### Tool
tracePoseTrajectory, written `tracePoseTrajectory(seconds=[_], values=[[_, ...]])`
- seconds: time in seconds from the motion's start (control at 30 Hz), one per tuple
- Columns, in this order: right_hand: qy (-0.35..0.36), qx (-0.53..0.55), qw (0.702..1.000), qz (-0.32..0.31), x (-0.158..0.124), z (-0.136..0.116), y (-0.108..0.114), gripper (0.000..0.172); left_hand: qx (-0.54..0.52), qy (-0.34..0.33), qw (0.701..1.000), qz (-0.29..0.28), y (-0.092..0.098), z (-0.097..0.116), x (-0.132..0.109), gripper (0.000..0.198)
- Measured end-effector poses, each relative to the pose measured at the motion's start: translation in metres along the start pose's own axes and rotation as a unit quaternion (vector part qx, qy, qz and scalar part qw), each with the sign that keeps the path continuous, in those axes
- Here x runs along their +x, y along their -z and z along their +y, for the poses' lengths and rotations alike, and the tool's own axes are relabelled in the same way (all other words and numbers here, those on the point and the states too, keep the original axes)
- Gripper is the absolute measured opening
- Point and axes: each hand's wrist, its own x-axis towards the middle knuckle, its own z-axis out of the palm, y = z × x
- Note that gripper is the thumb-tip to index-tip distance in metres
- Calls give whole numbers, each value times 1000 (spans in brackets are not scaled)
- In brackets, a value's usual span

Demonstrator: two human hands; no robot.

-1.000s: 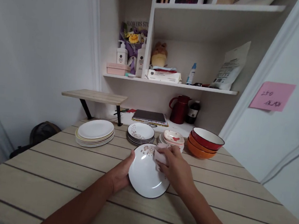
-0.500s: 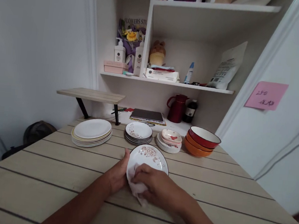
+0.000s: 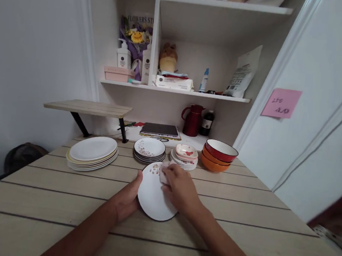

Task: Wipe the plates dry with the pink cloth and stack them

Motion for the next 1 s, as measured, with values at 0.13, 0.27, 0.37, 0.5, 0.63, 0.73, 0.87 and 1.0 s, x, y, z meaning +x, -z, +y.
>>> tracePoseTrajectory(seconds=[0.13,0.27,0.37,0.5,0.63,0.73,0.87,1.0], values=[[141,36,989,-32,-6,-26,-2,75,6,-5,1000,13,0,0,1,62],[221,103,965,-99,-18,-29,8,45,1,13,1000,5,2,1,2,67],[222,160,949,-154,-23,-13,19,22,-6,9,1000,-7,1,1,0,67],[136,161,971,-111,-16,22,15,24,4,9,1000,13,1,1,-1,68],[41,133,990,-10,-4,38,-3,39,-4,6,1000,7,2,1,0,66],[7,109,994,31,6,29,-12,55,-10,8,1000,-2,3,1,1,65],[26,156,984,87,16,1,-18,62,-17,1,1000,-3,3,-1,4,61],[154,274,948,54,10,-25,-24,65,-23,-10,1000,8,2,-1,4,63]])
